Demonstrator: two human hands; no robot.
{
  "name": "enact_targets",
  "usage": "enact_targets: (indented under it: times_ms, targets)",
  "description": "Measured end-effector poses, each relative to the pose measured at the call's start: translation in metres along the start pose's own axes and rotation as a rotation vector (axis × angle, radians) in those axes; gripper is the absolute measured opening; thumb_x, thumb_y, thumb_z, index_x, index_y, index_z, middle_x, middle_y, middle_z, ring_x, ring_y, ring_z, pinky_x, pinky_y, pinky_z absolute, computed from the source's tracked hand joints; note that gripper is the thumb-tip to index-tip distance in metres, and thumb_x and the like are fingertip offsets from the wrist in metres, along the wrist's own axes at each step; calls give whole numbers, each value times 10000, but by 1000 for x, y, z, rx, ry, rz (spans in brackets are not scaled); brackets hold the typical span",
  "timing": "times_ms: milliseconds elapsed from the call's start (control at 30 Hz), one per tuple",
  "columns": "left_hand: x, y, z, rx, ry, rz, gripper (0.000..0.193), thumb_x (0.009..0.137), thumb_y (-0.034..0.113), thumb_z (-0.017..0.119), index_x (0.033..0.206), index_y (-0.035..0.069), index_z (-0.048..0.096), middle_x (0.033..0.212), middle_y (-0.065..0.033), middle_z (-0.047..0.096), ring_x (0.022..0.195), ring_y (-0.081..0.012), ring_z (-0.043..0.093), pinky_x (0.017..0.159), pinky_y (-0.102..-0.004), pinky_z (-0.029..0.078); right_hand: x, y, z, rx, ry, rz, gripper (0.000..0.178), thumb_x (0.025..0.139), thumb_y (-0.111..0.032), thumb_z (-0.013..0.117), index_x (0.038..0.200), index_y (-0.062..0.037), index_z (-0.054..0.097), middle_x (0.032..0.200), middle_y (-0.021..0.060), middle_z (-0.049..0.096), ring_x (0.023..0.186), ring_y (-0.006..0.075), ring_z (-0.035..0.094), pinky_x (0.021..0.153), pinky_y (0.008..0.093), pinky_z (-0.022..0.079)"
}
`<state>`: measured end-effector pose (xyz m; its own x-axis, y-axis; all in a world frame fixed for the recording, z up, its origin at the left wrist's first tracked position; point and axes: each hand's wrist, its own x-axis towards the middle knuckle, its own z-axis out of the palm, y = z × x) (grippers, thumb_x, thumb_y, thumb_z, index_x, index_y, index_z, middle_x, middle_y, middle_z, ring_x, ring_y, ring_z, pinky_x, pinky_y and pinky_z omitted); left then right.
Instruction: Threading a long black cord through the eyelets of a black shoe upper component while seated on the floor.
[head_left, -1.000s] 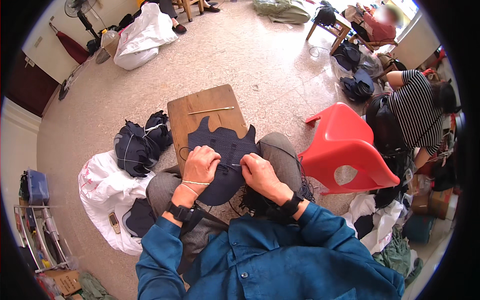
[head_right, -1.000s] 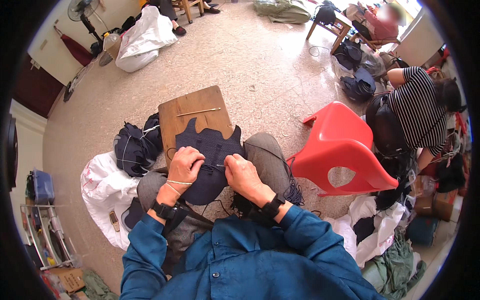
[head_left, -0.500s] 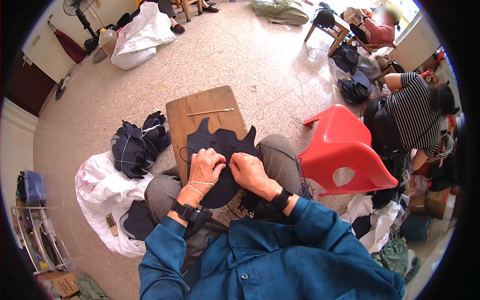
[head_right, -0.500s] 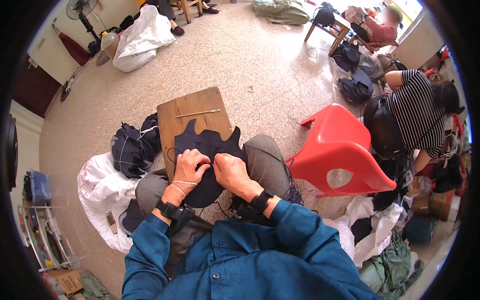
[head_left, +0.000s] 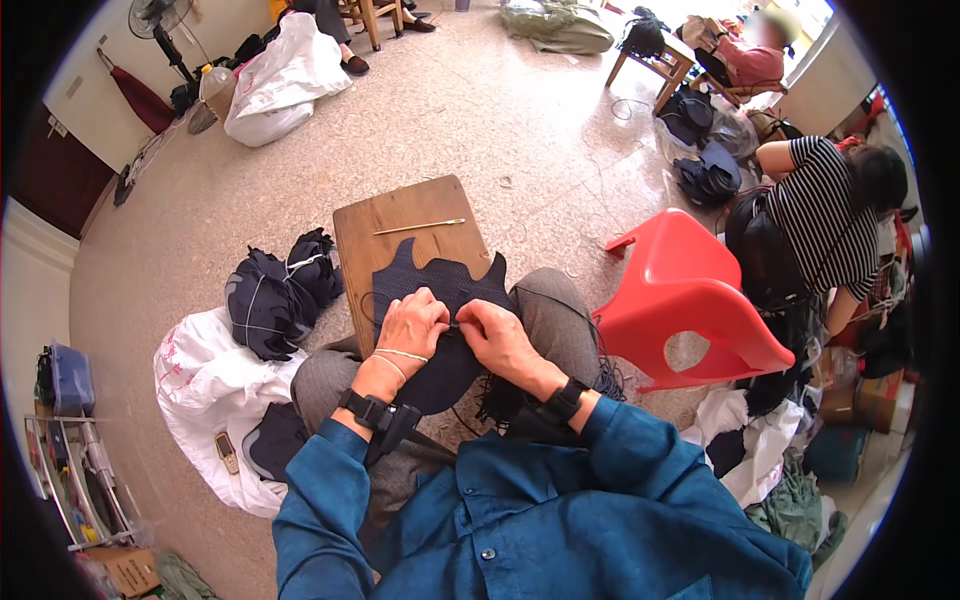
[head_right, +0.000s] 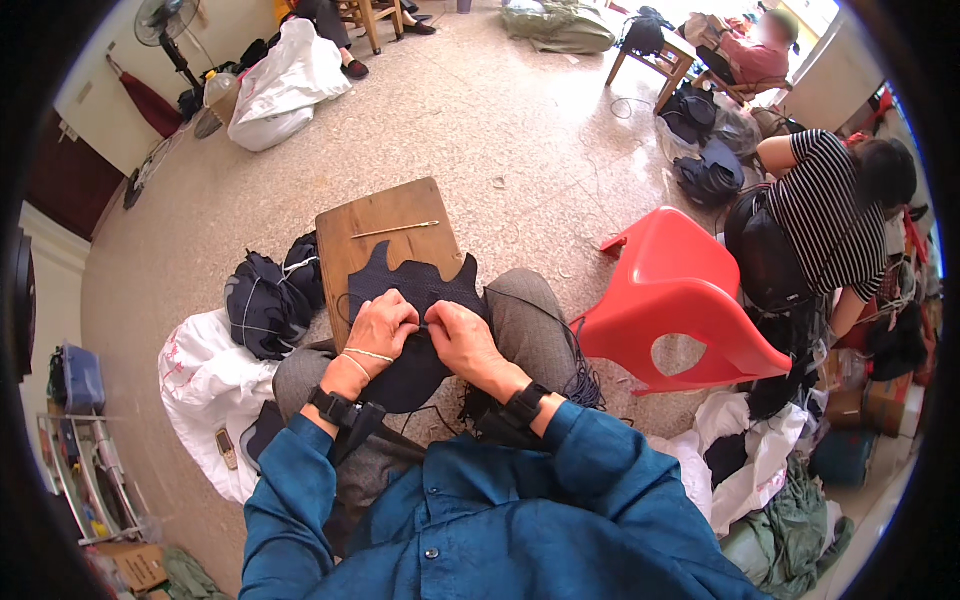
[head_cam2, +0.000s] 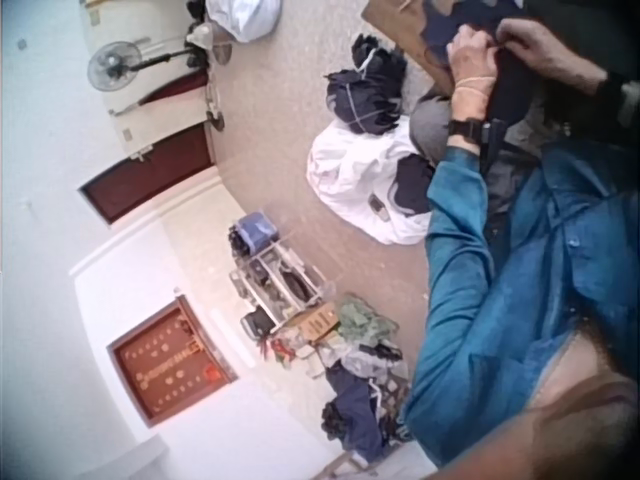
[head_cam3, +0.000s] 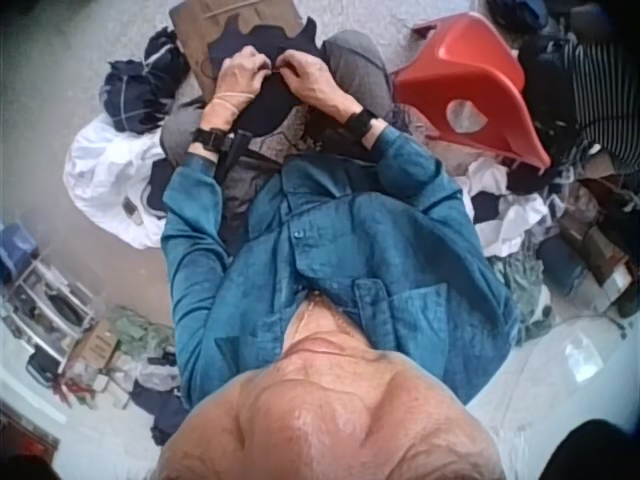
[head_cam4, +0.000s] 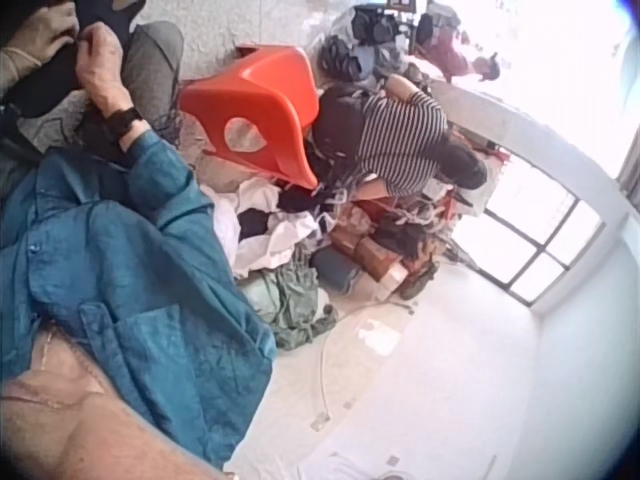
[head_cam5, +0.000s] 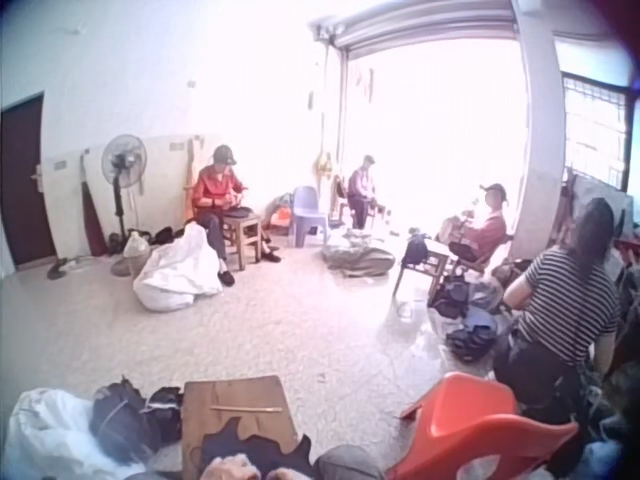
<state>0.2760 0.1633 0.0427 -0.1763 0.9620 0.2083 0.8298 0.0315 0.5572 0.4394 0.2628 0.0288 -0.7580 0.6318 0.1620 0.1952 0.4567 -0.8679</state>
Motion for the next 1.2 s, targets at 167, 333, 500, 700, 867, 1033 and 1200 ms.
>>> enact_targets:
  times_ms: [167, 333, 500, 700, 867, 1033, 1200]
  targets:
    - [-9, -3, -3, 180, 34, 110, 98, 838, 56, 660, 921, 83, 614, 894, -97, 563, 895, -293, 588, 781, -396, 435, 0, 4, -5, 179, -3, 83, 123, 892, -7, 574, 1003, -1, 626, 888, 152, 677, 885, 309, 689, 779, 388, 542]
    - [-11, 5, 0, 189, 72, 154, 111, 830, 61, 668, 936, 88, 649, 884, -79, 563, 881, -275, 582, 787, -386, 433, -3, 4, -6, 131, 19, -4, 144, 894, 5, 557, 1019, 2, 628, 922, 155, 668, 854, 286, 679, 760, 383, 544]
    - [-9, 10, 2, 306, 75, 199, 107, 823, 86, 684, 930, 93, 689, 863, -61, 565, 870, -251, 577, 804, -390, 426, -4, 1, -12, 159, -30, 40, 156, 896, -5, 568, 1038, 0, 633, 934, 152, 662, 846, 266, 669, 766, 363, 540]
    - [2, 21, 9, 676, 27, 313, 59, 807, 150, 603, 763, 111, 610, 844, -57, 561, 883, -225, 574, 983, -414, 403, -3, 13, -10, 249, -8, 64, 158, 934, -34, 559, 1066, -3, 640, 947, 130, 670, 870, 214, 669, 783, 329, 538]
    - [5, 22, 9, 730, 17, 307, 54, 817, 156, 607, 808, 112, 637, 853, -52, 569, 909, -220, 576, 1009, -447, 386, -2, 15, -14, 511, -17, 222, 162, 998, -73, 517, 1079, 11, 630, 965, 74, 668, 884, 146, 656, 790, 299, 545]
    - [-1, 13, -13, 825, -4, 171, 44, 800, 145, 629, 825, 110, 639, 861, -63, 570, 900, -233, 577, 1000, -465, 384, -1, 16, -13, 451, -26, 159, 161, 1010, -66, 504, 1085, 12, 624, 961, 80, 661, 868, 149, 657, 791, 294, 547]
    - [-20, -10, -60, 888, 43, 28, 87, 748, 87, 654, 830, 84, 626, 855, -88, 558, 901, -260, 575, 1000, -477, 378, -3, 12, -15, 380, -2, 126, 152, 1002, -56, 514, 1087, 6, 624, 939, 88, 651, 863, 164, 657, 791, 308, 547]
